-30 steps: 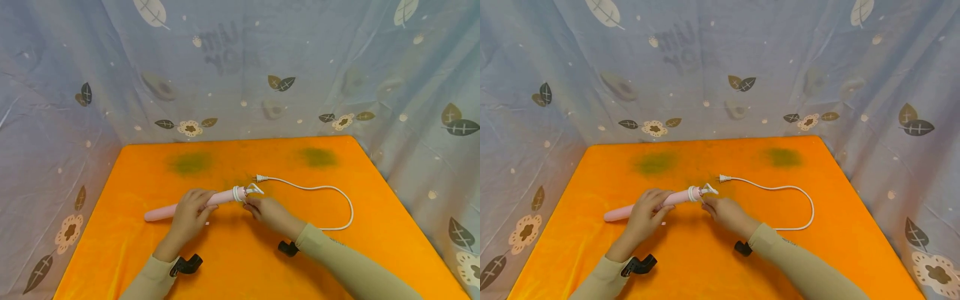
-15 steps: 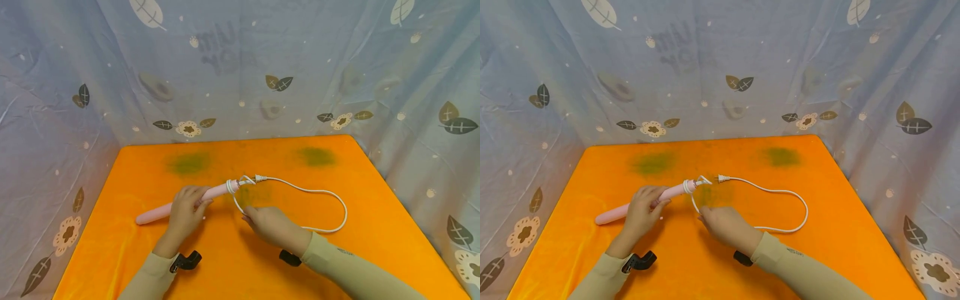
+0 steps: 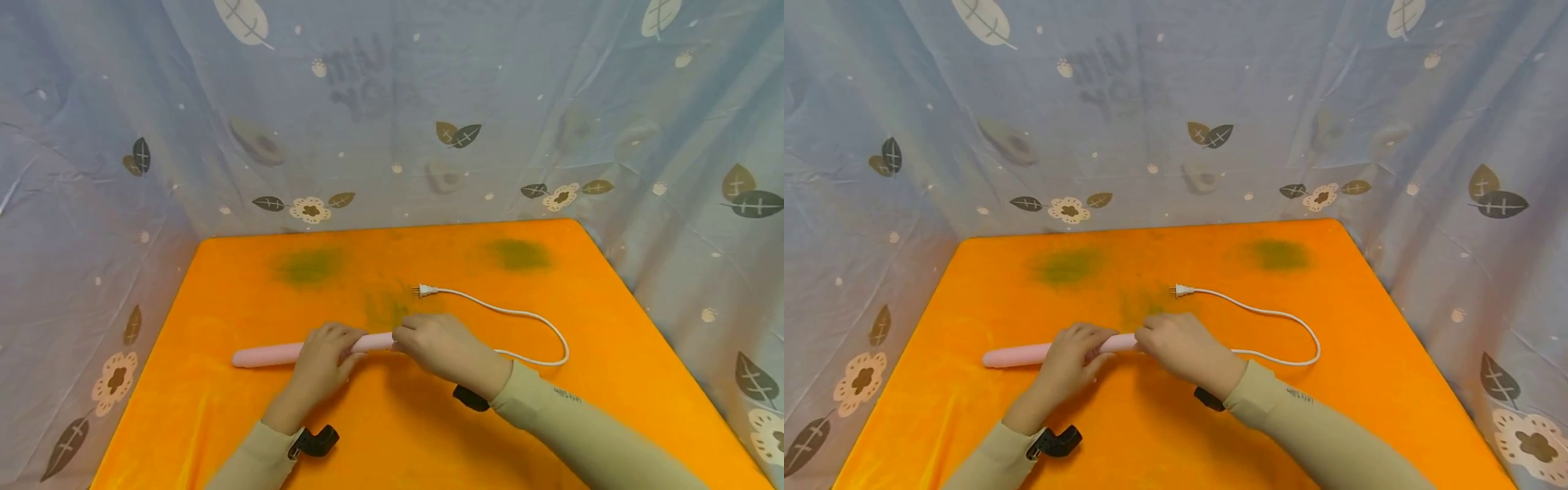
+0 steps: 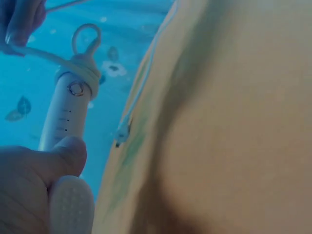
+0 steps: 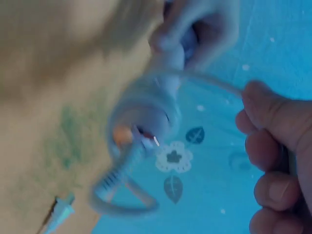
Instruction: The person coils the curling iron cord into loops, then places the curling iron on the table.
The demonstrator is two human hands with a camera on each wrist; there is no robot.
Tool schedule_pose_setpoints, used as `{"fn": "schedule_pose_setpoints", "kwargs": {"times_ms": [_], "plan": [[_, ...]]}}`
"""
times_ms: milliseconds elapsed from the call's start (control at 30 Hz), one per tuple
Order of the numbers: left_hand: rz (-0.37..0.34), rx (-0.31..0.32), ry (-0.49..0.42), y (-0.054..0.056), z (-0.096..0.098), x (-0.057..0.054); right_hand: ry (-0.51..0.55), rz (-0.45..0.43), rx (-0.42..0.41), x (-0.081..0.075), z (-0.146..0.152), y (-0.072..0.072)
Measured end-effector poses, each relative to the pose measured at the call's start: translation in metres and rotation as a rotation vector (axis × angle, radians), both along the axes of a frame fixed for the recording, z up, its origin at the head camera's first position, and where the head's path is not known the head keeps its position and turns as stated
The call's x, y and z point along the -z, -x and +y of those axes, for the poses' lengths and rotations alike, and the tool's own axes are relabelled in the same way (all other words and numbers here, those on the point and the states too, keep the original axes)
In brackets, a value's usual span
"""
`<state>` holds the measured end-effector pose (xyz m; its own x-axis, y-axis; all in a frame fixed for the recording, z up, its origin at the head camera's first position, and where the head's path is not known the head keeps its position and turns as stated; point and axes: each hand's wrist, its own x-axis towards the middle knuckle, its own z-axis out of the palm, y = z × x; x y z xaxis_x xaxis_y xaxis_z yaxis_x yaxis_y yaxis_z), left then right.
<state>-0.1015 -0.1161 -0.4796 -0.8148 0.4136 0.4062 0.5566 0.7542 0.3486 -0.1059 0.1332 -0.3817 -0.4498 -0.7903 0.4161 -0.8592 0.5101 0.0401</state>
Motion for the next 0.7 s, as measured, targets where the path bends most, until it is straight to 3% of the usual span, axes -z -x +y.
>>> {"fn": "schedule_pose_setpoints", "kwargs": {"times_ms": [200, 367, 467, 700], "plan": [[0.018, 0.056, -0.015, -0.007, 0.004, 0.002, 0.04, -0.11, -0.015, -0.007, 0.009, 0.015], [0.009, 0.121, -0.023, -0.011, 0.003, -0.001, 0.078, -0.282, 0.017, -0.003, 0.02, 0.028], [0.005, 0.129, -0.03, -0.013, 0.003, -0.003, 0.093, -0.373, 0.041, 0.001, 0.024, 0.033], [0.011, 0.139, -0.08, -0.018, 0.001, -0.01, 0.084, -0.434, 0.072, 0.015, 0.027, 0.041]]}}
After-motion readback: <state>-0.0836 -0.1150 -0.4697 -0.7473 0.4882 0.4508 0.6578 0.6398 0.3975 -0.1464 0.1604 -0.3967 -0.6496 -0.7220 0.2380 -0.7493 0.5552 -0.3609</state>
